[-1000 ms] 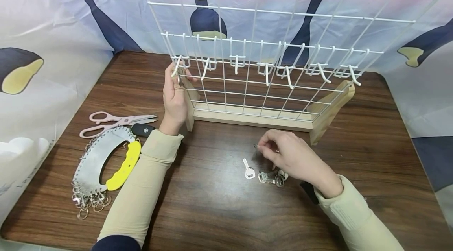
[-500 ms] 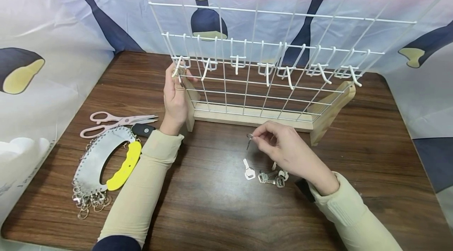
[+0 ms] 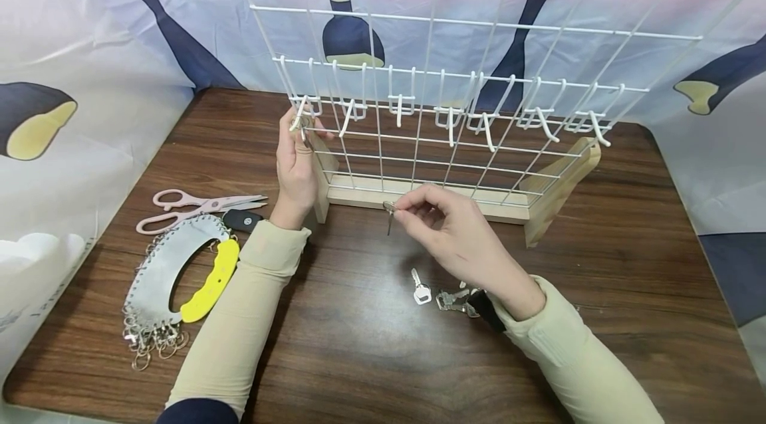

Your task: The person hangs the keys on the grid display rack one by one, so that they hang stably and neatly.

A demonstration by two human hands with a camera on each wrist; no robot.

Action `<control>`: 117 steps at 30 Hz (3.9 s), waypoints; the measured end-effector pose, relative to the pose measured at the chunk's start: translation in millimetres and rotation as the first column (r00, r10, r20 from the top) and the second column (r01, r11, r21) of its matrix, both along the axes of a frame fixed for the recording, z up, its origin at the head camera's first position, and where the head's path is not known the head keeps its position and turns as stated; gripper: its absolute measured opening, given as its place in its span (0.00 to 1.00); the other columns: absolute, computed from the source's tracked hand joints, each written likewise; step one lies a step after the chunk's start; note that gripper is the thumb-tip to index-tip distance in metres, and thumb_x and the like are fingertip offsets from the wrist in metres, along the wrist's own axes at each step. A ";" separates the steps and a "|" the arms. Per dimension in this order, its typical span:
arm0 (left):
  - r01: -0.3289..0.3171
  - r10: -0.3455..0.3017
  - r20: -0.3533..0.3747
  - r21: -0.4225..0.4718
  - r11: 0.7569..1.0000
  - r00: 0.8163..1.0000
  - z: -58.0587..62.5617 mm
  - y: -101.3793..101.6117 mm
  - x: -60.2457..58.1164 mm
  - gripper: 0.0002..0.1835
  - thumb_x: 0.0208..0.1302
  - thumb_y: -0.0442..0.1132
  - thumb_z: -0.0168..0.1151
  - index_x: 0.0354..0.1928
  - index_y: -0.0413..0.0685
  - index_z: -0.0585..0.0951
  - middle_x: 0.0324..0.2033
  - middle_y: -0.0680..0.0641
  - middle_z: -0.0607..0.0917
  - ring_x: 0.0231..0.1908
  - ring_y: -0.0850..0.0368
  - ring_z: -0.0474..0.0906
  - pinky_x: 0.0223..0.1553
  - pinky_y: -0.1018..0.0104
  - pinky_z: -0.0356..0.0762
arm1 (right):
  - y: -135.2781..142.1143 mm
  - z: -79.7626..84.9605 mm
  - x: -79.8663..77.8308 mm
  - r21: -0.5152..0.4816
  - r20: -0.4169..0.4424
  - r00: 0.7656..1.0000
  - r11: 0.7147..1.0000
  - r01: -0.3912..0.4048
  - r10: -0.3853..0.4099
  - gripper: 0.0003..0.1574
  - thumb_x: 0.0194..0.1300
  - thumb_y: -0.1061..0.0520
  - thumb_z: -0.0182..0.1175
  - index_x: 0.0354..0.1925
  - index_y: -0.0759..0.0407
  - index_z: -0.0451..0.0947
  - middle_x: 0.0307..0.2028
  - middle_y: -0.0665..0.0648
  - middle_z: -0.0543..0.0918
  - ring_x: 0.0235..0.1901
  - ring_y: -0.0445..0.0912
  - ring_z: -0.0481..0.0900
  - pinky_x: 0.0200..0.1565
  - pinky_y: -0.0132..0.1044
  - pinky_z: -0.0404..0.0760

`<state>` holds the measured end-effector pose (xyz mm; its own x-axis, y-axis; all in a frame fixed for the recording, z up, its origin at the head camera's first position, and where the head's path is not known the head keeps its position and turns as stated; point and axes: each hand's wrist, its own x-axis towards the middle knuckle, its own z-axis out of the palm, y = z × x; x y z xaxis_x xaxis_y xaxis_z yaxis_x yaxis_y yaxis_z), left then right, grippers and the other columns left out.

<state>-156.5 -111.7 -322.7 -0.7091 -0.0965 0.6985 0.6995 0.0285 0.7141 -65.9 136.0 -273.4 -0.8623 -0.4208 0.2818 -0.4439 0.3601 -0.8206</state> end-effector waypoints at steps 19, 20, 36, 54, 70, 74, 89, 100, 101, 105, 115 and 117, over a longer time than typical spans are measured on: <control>0.018 -0.018 0.000 0.023 1.000 1.000 1.6 1.2 -1.9 0.34 0.73 0.55 0.41 0.62 0.27 0.60 0.38 0.46 0.72 0.40 0.56 0.74 0.46 0.54 0.75 | -41.5 22.8 -13.2 -0.309 -0.109 0.994 0.951 -0.030 -0.005 0.06 0.64 0.66 0.63 0.40 0.62 0.84 0.35 0.54 0.86 0.27 0.45 0.78 0.29 0.31 0.77; 0.015 -0.015 -0.003 0.021 1.000 1.000 1.5 1.2 -2.1 0.34 0.73 0.54 0.41 0.62 0.26 0.60 0.38 0.48 0.72 0.40 0.56 0.74 0.47 0.50 0.75 | -43.4 23.4 -13.6 -0.334 -0.104 0.995 0.942 -0.033 -0.002 0.06 0.64 0.67 0.63 0.40 0.63 0.83 0.35 0.56 0.85 0.28 0.45 0.78 0.30 0.32 0.78; -0.020 0.020 0.028 0.011 1.000 0.999 -1.2 1.0 0.0 0.38 0.72 0.58 0.42 0.63 0.25 0.60 0.38 0.45 0.73 0.40 0.37 0.73 0.47 0.58 0.76 | -61.9 31.5 -17.0 -0.542 0.011 1.000 0.840 0.030 -0.029 0.08 0.65 0.68 0.61 0.42 0.72 0.81 0.30 0.61 0.82 0.27 0.50 0.78 0.29 0.36 0.81; -0.032 0.031 0.040 0.012 0.999 0.999 -1.2 1.0 1.1 0.37 0.72 0.59 0.42 0.64 0.29 0.61 0.38 0.44 0.73 0.40 0.37 0.73 0.47 0.63 0.75 | -68.2 29.8 -21.8 -0.569 0.035 0.999 0.821 0.040 -0.024 0.09 0.67 0.67 0.60 0.44 0.72 0.80 0.31 0.64 0.83 0.28 0.49 0.80 0.31 0.37 0.81; -0.017 0.017 0.034 0.017 1.000 0.999 -0.6 1.5 1.0 0.37 0.72 0.58 0.42 0.64 0.29 0.61 0.38 0.38 0.72 0.40 0.50 0.74 0.48 0.54 0.75 | -70.7 26.9 -24.3 -0.590 0.062 0.998 0.806 0.053 -0.020 0.09 0.66 0.67 0.61 0.43 0.72 0.80 0.31 0.64 0.82 0.28 0.48 0.80 0.31 0.36 0.81; -0.017 0.017 0.031 0.014 1.000 0.999 -0.6 1.1 0.5 0.36 0.72 0.57 0.42 0.64 0.28 0.60 0.39 0.29 0.70 0.40 0.52 0.74 0.48 0.53 0.75 | -70.4 26.9 -24.8 -0.590 0.066 0.998 0.805 0.053 -0.018 0.09 0.66 0.66 0.61 0.43 0.72 0.80 0.31 0.66 0.82 0.29 0.49 0.80 0.31 0.37 0.81; -0.002 0.001 0.024 0.033 0.999 1.000 -0.8 1.5 -0.5 0.36 0.72 0.58 0.43 0.63 0.28 0.61 0.38 0.33 0.71 0.40 0.56 0.74 0.47 0.53 0.74 | -65.9 24.0 -24.7 -0.619 0.100 0.995 0.783 0.063 -0.001 0.08 0.67 0.68 0.59 0.44 0.72 0.79 0.29 0.59 0.82 0.29 0.48 0.78 0.30 0.36 0.81; 0.001 -0.002 0.040 0.038 0.999 0.999 -0.8 0.5 0.6 0.37 0.72 0.58 0.42 0.63 0.29 0.60 0.38 0.31 0.70 0.40 0.45 0.73 0.42 0.65 0.75 | -39.7 14.6 -23.0 -0.445 0.156 0.987 0.895 0.038 0.035 0.07 0.67 0.63 0.61 0.42 0.65 0.81 0.30 0.61 0.81 0.29 0.49 0.80 0.34 0.37 0.82; -0.003 0.001 0.037 0.034 0.999 0.999 -0.7 0.3 0.6 0.37 0.72 0.58 0.42 0.63 0.29 0.61 0.38 0.31 0.70 0.40 0.47 0.73 0.43 0.64 0.75 | -36.2 14.0 -22.3 -0.416 0.161 0.986 0.909 0.037 0.034 0.07 0.67 0.62 0.62 0.42 0.64 0.81 0.31 0.60 0.82 0.29 0.50 0.80 0.34 0.38 0.82; -0.002 0.001 0.021 0.025 1.000 1.000 -0.3 0.2 -0.4 0.36 0.72 0.58 0.42 0.63 0.29 0.61 0.38 0.30 0.70 0.40 0.54 0.74 0.48 0.54 0.75 | -20.0 11.5 -18.7 -0.303 0.196 0.980 0.952 0.042 0.019 0.08 0.67 0.60 0.63 0.43 0.62 0.81 0.35 0.58 0.84 0.33 0.52 0.82 0.39 0.40 0.84; 0.008 -0.009 0.029 0.040 0.999 1.000 -0.2 1.4 -0.6 0.36 0.72 0.58 0.41 0.63 0.30 0.61 0.38 0.33 0.70 0.39 0.56 0.73 0.38 0.69 0.74 | 18.4 -8.7 -14.5 0.010 0.193 0.981 1.000 -0.003 0.001 0.08 0.67 0.56 0.64 0.45 0.55 0.81 0.36 0.52 0.83 0.34 0.47 0.81 0.35 0.32 0.80; 0.005 -0.006 0.030 0.041 0.999 1.000 -0.8 1.6 -0.4 0.36 0.72 0.59 0.41 0.63 0.30 0.61 0.38 0.35 0.71 0.39 0.55 0.73 0.39 0.67 0.74 | 24.5 -14.8 -13.4 0.092 0.180 0.984 0.995 -0.025 0.008 0.08 0.67 0.54 0.64 0.44 0.53 0.81 0.34 0.50 0.83 0.34 0.45 0.79 0.34 0.31 0.79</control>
<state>-156.9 -110.0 -323.5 -0.7304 -0.1211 0.6722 0.6776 -0.0049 0.7354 -79.3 160.5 -288.2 -0.8878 -0.4528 0.0820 -0.2993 0.4328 -0.8503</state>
